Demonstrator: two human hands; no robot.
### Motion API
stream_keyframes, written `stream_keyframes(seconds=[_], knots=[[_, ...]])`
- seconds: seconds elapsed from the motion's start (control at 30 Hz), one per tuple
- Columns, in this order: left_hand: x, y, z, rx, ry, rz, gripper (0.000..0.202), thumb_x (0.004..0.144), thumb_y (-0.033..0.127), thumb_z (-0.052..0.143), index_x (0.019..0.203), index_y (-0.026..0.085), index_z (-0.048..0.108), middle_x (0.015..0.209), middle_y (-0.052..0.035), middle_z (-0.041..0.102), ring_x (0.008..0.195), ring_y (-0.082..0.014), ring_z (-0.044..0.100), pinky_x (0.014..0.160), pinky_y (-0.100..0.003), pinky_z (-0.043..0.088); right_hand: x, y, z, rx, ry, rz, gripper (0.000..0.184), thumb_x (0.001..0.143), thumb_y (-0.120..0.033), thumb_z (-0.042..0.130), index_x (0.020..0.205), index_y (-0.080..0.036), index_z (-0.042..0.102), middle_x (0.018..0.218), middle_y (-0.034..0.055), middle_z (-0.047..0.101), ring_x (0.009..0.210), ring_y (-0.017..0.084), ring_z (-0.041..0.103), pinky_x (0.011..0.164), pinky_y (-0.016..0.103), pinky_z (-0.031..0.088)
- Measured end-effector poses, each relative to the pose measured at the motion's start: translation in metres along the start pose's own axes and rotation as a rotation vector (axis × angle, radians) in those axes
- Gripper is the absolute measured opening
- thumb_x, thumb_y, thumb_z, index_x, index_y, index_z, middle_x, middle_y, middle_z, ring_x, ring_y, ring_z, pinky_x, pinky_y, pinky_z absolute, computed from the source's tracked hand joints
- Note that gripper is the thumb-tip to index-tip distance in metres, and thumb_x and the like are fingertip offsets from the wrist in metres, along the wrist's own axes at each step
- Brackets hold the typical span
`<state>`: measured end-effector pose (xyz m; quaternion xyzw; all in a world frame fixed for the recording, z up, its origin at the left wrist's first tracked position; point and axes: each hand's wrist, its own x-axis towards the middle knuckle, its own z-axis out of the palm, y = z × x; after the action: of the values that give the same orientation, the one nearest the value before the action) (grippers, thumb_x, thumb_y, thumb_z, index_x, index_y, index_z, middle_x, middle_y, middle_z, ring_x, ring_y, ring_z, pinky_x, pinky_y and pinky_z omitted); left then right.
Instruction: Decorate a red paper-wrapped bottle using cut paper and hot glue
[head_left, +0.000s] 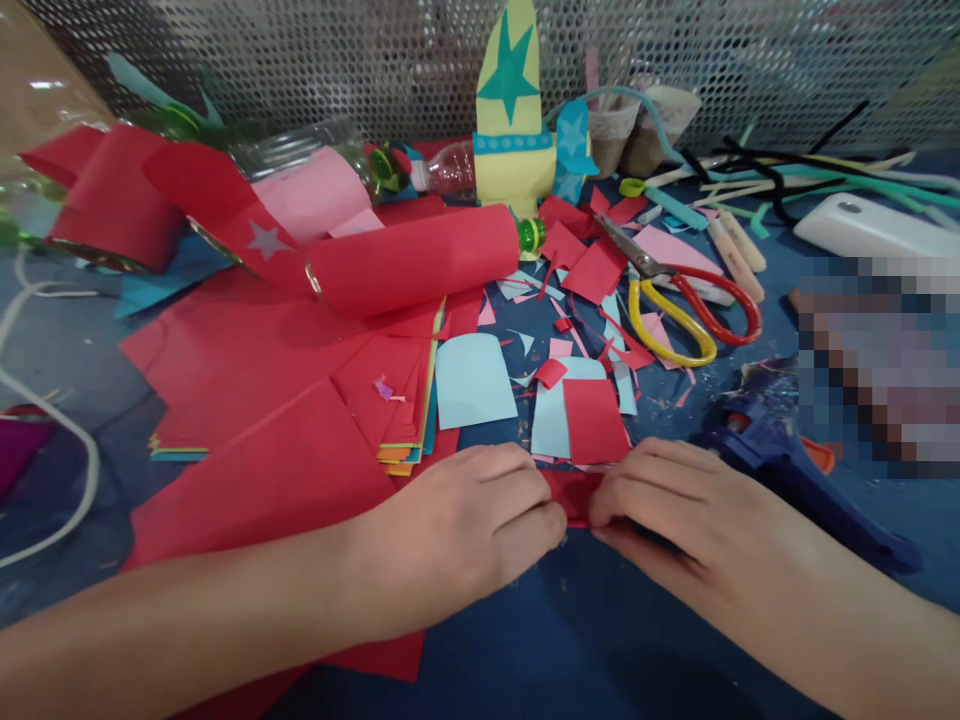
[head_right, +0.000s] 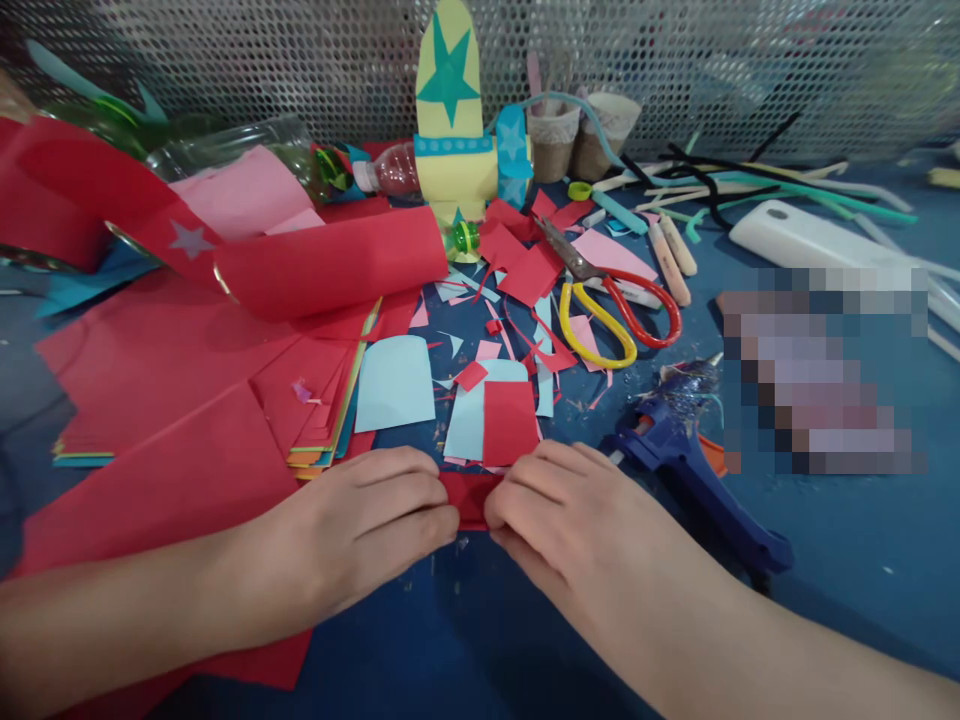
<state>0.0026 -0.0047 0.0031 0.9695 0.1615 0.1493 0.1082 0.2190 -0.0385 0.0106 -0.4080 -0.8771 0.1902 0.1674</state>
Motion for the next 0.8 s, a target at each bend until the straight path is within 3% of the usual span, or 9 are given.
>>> stream_keyframes(seconds=[0.1, 0.23, 0.6, 0.8], knots=[[0.0012, -0.0005, 0.0008, -0.024, -0.001, 0.001, 0.023, 0.092, 0.006, 0.044, 0.08, 0.013, 0.062, 0.073, -0.0017, 0.058, 0.07, -0.0144, 0.049, 0.072, -0.027, 0.048, -0.0007, 0.0005, -0.0018, -0.124, 0.058, -0.102, 0.032, 0.096, -0.014, 0.038, 0.082, -0.02, 0.067, 0.077, 0.0009, 0.069, 0.076, 0.017, 0.061, 0.068, 0.033, 0.046], [0.0006, -0.0011, 0.0037, 0.029, -0.008, 0.017, 0.023, 0.093, 0.006, 0.043, 0.08, 0.013, 0.062, 0.075, -0.0015, 0.059, 0.071, -0.0131, 0.051, 0.076, -0.028, 0.048, -0.0021, 0.0004, -0.0032, -0.201, 0.06, -0.136, 0.042, 0.098, -0.013, 0.032, 0.081, -0.02, 0.069, 0.078, 0.0009, 0.071, 0.075, 0.017, 0.062, 0.067, 0.033, 0.049], [0.001, -0.0016, -0.0003, 0.009, 0.065, -0.005, 0.027, 0.095, 0.01, 0.041, 0.087, 0.014, 0.066, 0.075, -0.003, 0.062, 0.076, -0.0164, 0.055, 0.07, -0.028, 0.051, -0.0004, -0.0047, 0.0028, -0.342, 0.104, -0.121, 0.034, 0.093, -0.01, 0.038, 0.08, -0.017, 0.069, 0.076, 0.0048, 0.069, 0.077, 0.02, 0.061, 0.071, 0.036, 0.051], [0.0019, -0.0006, 0.0019, 0.033, 0.07, -0.003, 0.024, 0.095, 0.012, 0.043, 0.088, 0.013, 0.066, 0.076, -0.0028, 0.064, 0.074, -0.016, 0.056, 0.072, -0.029, 0.052, -0.0023, -0.0062, 0.0059, -0.419, 0.112, -0.148, 0.03, 0.091, -0.009, 0.04, 0.082, -0.016, 0.069, 0.077, 0.005, 0.069, 0.078, 0.021, 0.061, 0.081, 0.039, 0.047]])
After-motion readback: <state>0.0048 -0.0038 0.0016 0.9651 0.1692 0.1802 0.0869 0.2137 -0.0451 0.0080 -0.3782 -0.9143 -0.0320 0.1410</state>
